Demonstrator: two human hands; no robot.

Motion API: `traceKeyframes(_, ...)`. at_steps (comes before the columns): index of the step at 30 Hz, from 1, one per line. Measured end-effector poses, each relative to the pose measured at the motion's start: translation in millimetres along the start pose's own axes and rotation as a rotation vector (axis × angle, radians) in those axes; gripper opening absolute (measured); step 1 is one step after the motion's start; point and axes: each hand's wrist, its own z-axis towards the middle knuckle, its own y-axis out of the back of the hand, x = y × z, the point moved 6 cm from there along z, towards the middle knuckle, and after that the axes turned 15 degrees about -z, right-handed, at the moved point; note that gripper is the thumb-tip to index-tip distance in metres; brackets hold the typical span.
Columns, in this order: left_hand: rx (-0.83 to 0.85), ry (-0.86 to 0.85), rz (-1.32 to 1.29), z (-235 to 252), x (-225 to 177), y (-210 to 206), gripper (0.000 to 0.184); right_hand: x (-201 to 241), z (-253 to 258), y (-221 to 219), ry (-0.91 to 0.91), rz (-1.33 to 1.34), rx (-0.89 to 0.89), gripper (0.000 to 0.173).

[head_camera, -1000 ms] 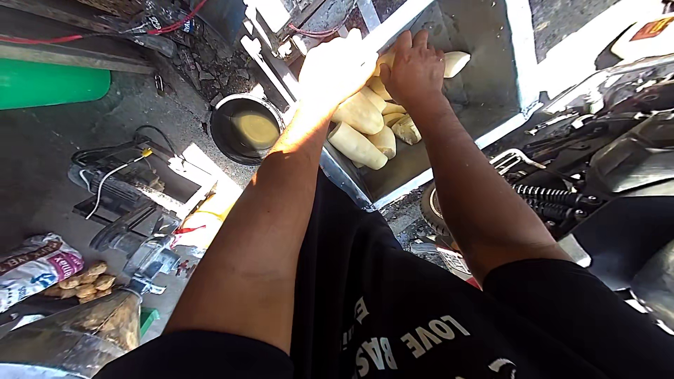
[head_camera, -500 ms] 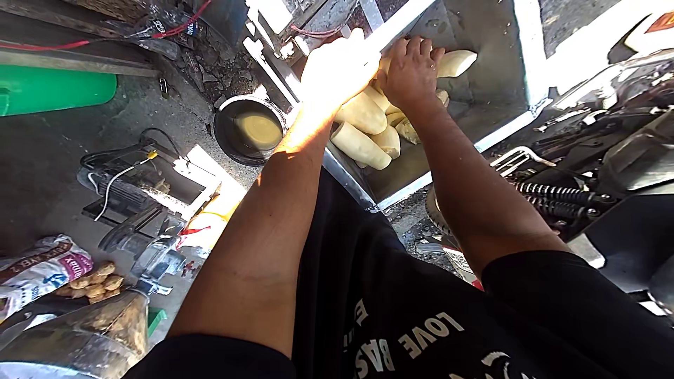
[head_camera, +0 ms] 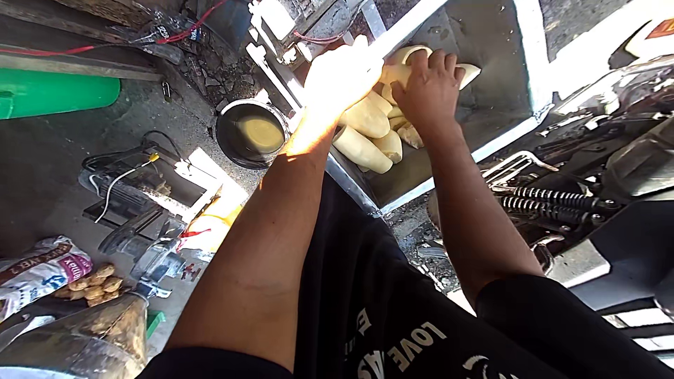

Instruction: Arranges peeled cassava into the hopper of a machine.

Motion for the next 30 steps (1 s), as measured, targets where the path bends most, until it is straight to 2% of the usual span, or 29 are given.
traceKeyframes(3,-0.007,-0.016,-0.010,-1,1,-3,0.049,-31,-39,47,-0.131,0.104,0.027,0.057)
traceKeyframes(5,0.007,0.004,0.008,0,0,-1,0.049,-45,-58,63,-0.206,0.138,0.037,0.056)
traceKeyframes(11,-0.010,0.012,0.069,-1,-1,-5,0.054,-53,-81,60,-0.228,0.158,-0.033,0.051)
traceKeyframes(16,-0.013,0.031,0.076,-3,-2,-2,0.051,-32,-55,46,-0.140,0.246,-0.087,0.050)
traceKeyframes(22,-0.029,0.043,0.080,-2,-2,-3,0.052,4,17,-16,-0.092,0.162,0.154,0.056)
traceKeyframes(30,-0.010,0.023,0.080,0,-2,-4,0.052,14,26,-36,-0.097,0.031,0.194,0.060)
